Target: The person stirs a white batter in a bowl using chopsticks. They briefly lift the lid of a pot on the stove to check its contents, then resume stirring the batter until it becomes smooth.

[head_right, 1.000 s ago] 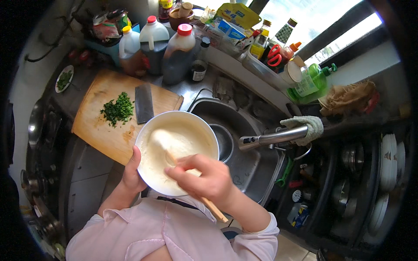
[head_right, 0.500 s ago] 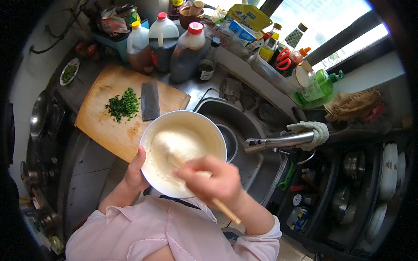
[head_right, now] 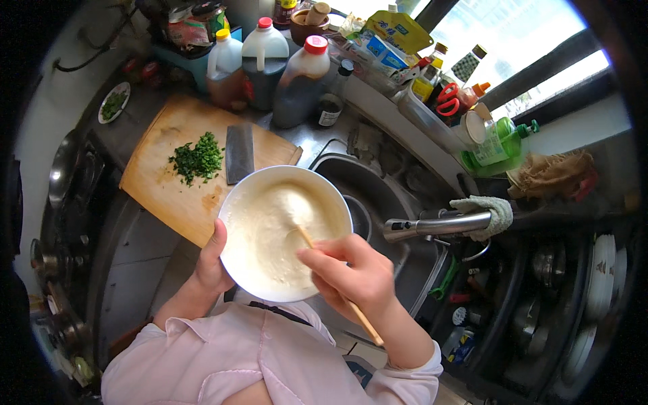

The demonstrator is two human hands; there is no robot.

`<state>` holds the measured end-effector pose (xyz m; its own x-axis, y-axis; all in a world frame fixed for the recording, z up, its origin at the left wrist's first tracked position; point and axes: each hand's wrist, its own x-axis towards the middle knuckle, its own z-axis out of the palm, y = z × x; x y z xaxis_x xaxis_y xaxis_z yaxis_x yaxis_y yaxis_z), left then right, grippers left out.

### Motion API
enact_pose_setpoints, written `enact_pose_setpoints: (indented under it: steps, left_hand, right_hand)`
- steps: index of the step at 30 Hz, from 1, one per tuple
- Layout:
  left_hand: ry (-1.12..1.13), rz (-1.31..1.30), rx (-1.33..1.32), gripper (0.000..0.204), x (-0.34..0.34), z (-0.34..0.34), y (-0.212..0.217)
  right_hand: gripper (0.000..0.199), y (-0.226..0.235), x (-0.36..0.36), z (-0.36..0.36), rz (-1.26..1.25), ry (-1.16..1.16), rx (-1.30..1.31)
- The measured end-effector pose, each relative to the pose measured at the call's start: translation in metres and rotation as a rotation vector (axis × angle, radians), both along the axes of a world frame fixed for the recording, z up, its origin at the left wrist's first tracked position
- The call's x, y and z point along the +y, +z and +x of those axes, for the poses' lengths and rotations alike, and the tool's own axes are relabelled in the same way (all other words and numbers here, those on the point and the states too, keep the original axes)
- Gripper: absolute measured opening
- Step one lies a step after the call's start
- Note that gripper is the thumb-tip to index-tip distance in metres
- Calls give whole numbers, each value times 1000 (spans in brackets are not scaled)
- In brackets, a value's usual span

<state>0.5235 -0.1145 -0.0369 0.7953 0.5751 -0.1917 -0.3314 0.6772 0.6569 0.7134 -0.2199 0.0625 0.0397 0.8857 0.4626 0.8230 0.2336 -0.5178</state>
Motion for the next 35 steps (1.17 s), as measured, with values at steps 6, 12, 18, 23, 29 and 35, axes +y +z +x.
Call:
enact_pose_setpoints:
  steps: [6,12,18,23,29,35]
  left_hand:
    - [103,-1,-7,80,3,-8,-2]
    - [-5,-40,-18,84,-2,-1,8]
    - [58,25,-51,84,5,-15,6]
    - [5,-31,-31,82,-2,-4,1]
    - [41,-48,-64,86,2,-10,2]
    - [39,-41,-33,84,2,-8,3]
  right_hand:
    - [22,33,-27,-19,-285,202,18]
    - [24,4,7,-15,-4,103,49]
    - [21,39,-23,-16,-238,79,-58]
    - [28,18,-3,-25,-107,333,42]
    - [23,21,-2,-14,-124,23,-97]
    - [30,21,-18,-33,-186,361,-21]
